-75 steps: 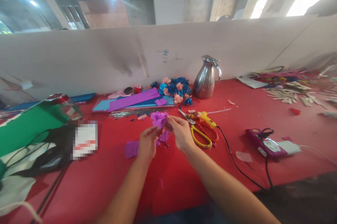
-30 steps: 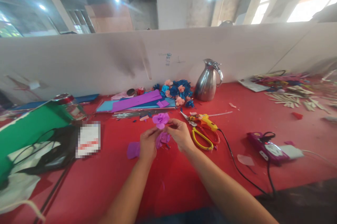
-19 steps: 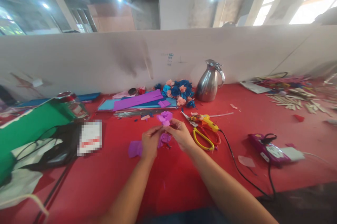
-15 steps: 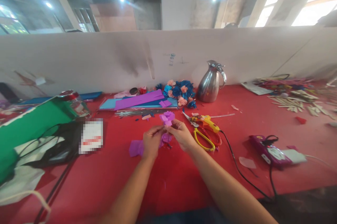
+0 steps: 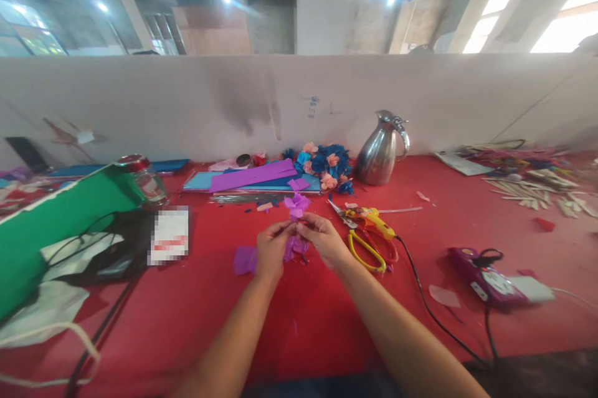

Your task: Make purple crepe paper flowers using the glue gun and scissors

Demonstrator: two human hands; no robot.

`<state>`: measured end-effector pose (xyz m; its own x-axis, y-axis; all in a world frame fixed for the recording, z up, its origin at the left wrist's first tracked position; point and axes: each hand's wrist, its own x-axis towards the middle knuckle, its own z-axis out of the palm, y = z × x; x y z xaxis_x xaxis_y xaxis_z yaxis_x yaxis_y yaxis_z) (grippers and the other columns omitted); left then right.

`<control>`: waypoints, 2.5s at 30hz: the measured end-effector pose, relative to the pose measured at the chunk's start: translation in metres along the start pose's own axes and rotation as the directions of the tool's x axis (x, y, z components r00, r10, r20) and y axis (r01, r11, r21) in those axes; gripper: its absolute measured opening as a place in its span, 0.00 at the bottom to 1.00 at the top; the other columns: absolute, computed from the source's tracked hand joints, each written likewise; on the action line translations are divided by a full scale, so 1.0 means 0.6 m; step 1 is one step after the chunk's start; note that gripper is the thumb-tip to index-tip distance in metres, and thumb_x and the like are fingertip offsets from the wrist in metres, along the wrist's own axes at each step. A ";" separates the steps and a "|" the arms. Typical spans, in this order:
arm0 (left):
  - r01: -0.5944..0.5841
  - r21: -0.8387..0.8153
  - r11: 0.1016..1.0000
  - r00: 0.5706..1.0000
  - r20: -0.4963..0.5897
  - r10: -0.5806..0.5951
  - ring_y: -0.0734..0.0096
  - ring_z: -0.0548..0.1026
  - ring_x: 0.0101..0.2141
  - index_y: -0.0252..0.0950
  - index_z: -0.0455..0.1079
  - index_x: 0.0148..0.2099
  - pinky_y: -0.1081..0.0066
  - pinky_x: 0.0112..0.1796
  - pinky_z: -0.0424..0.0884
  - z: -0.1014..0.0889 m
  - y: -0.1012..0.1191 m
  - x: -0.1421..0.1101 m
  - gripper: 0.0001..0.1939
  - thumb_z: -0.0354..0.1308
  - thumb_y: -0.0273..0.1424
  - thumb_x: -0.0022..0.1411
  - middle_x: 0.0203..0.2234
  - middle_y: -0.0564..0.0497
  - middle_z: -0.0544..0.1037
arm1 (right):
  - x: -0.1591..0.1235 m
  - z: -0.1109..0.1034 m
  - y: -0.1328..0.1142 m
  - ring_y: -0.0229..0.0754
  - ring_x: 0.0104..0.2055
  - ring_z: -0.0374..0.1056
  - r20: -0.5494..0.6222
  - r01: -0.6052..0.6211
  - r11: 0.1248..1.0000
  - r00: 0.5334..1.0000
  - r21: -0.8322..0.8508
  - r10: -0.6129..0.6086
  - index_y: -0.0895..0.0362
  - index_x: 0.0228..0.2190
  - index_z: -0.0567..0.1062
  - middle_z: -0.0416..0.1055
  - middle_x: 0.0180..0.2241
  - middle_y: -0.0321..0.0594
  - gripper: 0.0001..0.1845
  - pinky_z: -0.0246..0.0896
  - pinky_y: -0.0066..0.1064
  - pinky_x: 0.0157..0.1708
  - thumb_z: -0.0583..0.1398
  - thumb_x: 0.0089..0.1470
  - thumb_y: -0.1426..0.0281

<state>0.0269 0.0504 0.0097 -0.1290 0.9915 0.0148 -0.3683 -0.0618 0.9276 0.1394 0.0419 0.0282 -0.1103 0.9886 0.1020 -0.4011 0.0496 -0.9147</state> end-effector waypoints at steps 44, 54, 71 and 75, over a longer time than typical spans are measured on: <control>-0.130 0.207 0.970 0.989 0.098 0.112 0.65 0.75 0.32 0.38 0.79 0.36 0.67 0.37 0.68 -0.010 0.028 0.002 0.13 0.64 0.35 0.45 0.27 0.52 0.80 | -0.015 0.001 -0.039 0.33 0.20 0.60 -0.089 0.114 0.982 0.988 -0.153 -0.129 0.56 0.26 0.71 0.66 0.18 0.32 0.14 0.51 0.25 0.21 0.60 0.46 0.58; -0.100 0.134 0.986 0.991 0.100 0.087 0.64 0.75 0.32 0.38 0.79 0.35 0.70 0.34 0.68 -0.013 0.015 0.007 0.12 0.65 0.34 0.45 0.26 0.54 0.80 | -0.010 0.005 -0.028 0.33 0.19 0.59 -0.127 0.035 0.999 0.991 0.000 -0.035 0.57 0.21 0.72 0.69 0.19 0.34 0.13 0.49 0.25 0.21 0.61 0.44 0.60; -0.149 0.222 0.964 0.980 0.164 0.113 0.60 0.75 0.39 0.35 0.79 0.36 0.65 0.42 0.69 -0.021 0.005 0.011 0.13 0.62 0.30 0.46 0.33 0.48 0.80 | -0.005 0.000 -0.029 0.31 0.20 0.53 -0.232 0.029 0.993 0.971 -0.116 -0.055 0.58 0.17 0.72 0.63 0.16 0.32 0.16 0.46 0.25 0.20 0.62 0.39 0.57; -0.140 0.222 0.965 0.980 0.171 0.102 0.61 0.75 0.38 0.35 0.79 0.38 0.66 0.40 0.69 -0.022 0.006 0.010 0.14 0.62 0.30 0.46 0.33 0.49 0.80 | -0.003 -0.003 -0.025 0.31 0.19 0.53 -0.239 0.020 0.995 0.970 -0.103 -0.044 0.58 0.15 0.72 0.63 0.15 0.32 0.20 0.46 0.26 0.21 0.63 0.39 0.54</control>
<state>0.0127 0.0547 0.0084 -0.0066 0.9848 0.1733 -0.1334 -0.1726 0.9759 0.1471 0.0395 0.0410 0.1285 0.9907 0.0458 -0.3078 0.0837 -0.9478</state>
